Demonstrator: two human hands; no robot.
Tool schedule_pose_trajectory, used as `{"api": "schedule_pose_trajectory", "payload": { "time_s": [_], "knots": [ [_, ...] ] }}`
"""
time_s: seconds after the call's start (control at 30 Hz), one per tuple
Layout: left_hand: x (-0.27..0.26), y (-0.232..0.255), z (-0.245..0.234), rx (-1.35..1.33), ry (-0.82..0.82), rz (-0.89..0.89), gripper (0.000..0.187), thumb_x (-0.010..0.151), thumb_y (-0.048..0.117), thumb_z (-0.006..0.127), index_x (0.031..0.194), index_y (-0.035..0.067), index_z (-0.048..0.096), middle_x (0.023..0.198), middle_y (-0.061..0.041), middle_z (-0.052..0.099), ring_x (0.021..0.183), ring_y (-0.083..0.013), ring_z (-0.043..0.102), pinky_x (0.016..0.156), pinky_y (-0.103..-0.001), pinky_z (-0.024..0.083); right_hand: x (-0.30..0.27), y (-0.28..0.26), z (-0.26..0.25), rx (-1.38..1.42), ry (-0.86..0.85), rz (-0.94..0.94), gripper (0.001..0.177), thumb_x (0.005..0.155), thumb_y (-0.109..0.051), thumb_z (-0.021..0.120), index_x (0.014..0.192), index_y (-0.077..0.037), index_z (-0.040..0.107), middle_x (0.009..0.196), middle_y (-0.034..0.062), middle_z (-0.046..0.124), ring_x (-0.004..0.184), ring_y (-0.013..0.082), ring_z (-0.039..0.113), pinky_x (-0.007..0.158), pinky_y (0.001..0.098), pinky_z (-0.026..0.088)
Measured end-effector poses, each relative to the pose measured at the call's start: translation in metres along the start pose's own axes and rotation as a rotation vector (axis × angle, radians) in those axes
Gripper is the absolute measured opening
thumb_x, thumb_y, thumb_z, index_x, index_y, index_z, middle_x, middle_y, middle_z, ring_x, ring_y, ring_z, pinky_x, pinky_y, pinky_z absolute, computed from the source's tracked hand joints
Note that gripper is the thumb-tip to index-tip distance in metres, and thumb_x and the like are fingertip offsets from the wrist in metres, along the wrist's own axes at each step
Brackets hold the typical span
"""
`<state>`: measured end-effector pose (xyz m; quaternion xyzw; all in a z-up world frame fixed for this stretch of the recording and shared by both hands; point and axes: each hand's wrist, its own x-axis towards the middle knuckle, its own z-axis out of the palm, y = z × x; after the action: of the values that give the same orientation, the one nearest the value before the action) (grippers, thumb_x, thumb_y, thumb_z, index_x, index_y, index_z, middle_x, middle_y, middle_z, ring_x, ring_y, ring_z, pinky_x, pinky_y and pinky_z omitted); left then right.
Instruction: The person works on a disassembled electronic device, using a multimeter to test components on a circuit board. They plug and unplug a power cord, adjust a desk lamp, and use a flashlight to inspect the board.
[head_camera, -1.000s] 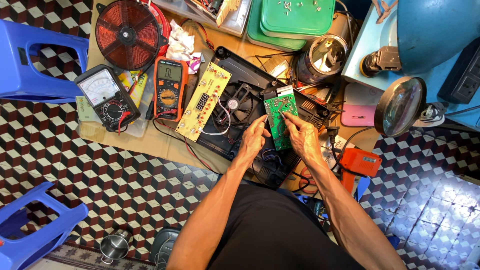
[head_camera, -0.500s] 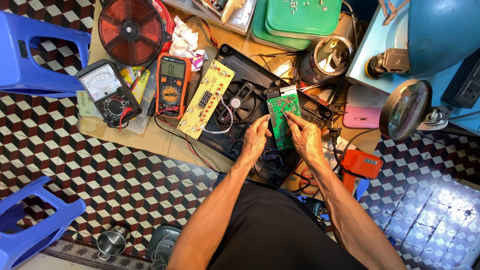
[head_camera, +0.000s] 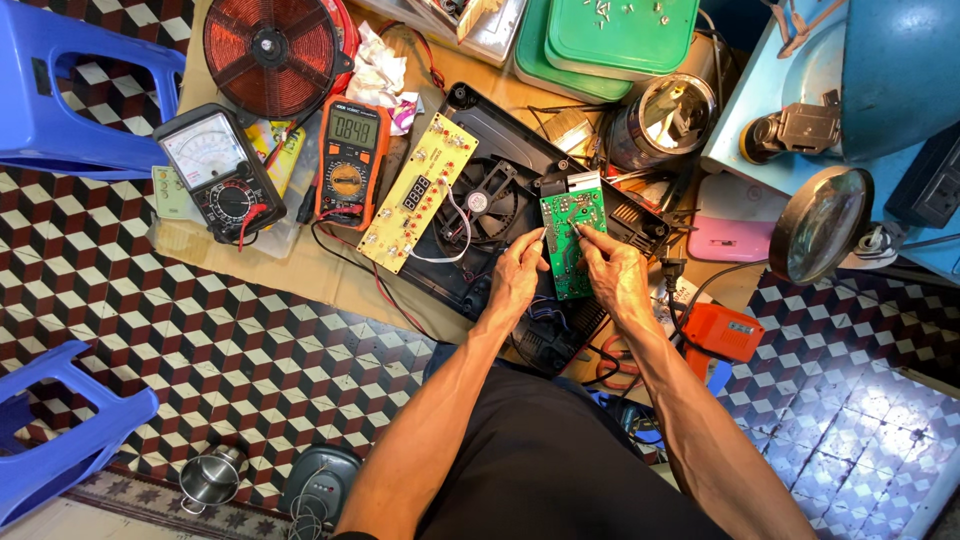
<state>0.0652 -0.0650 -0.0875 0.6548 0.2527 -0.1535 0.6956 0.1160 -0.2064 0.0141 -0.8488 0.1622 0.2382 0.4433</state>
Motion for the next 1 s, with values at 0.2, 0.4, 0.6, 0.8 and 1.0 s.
{"api": "schedule_pose_trajectory", "payload": {
  "time_s": [0.2,0.4,0.6,0.8,1.0],
  "knots": [
    [-0.009,0.001,0.016,0.142,0.125,-0.026,0.044,0.092,0.040,0.067,0.120,0.005,0.066,0.086,-0.004,0.069,0.078,-0.0189,0.066,0.072,-0.036,0.052,-0.012,0.015,-0.005,0.097,0.171,0.064,0.038,0.102,-0.033,0.062,0.132,-0.011,0.072,0.082,0.0063,0.068,0.065,0.0124,0.054,0.056,0.0294,0.043],
    [-0.016,0.005,0.024,0.094,0.024,-0.221,0.039,0.088,0.040,0.069,0.101,0.003,0.071,0.077,-0.005,0.067,0.072,-0.0175,0.061,0.068,-0.036,0.049,-0.012,0.066,-0.013,0.017,0.351,0.083,0.045,0.089,-0.031,0.071,0.124,-0.002,0.067,0.092,0.0037,0.070,0.081,0.0141,0.062,0.074,0.0289,0.049],
    [-0.015,0.010,0.022,0.030,0.039,-0.209,0.036,0.088,0.035,0.074,0.094,0.000,0.071,0.076,-0.002,0.064,0.070,-0.0127,0.055,0.064,-0.033,0.046,0.006,0.092,-0.004,0.254,0.199,0.101,0.034,0.088,-0.023,0.069,0.114,-0.001,0.073,0.091,0.0037,0.070,0.081,0.0130,0.059,0.075,0.0269,0.047],
    [-0.030,0.021,0.002,-0.098,0.030,-0.227,0.030,0.088,0.033,0.077,0.092,0.004,0.075,0.076,0.006,0.065,0.069,-0.0051,0.052,0.063,-0.026,0.042,-0.003,0.080,-0.019,0.339,0.093,0.111,0.031,0.087,-0.019,0.071,0.111,0.001,0.073,0.096,0.0021,0.074,0.087,0.0103,0.064,0.082,0.0236,0.049],
    [-0.036,0.030,-0.007,-0.168,0.007,-0.354,0.024,0.087,0.033,0.077,0.091,0.009,0.072,0.060,0.007,0.046,0.047,-0.0050,0.033,0.042,-0.027,0.024,-0.011,0.067,-0.023,0.421,0.016,0.171,0.031,0.086,-0.014,0.072,0.112,0.001,0.074,0.097,0.0061,0.074,0.087,0.0128,0.065,0.081,0.0247,0.049]
  ]
}}
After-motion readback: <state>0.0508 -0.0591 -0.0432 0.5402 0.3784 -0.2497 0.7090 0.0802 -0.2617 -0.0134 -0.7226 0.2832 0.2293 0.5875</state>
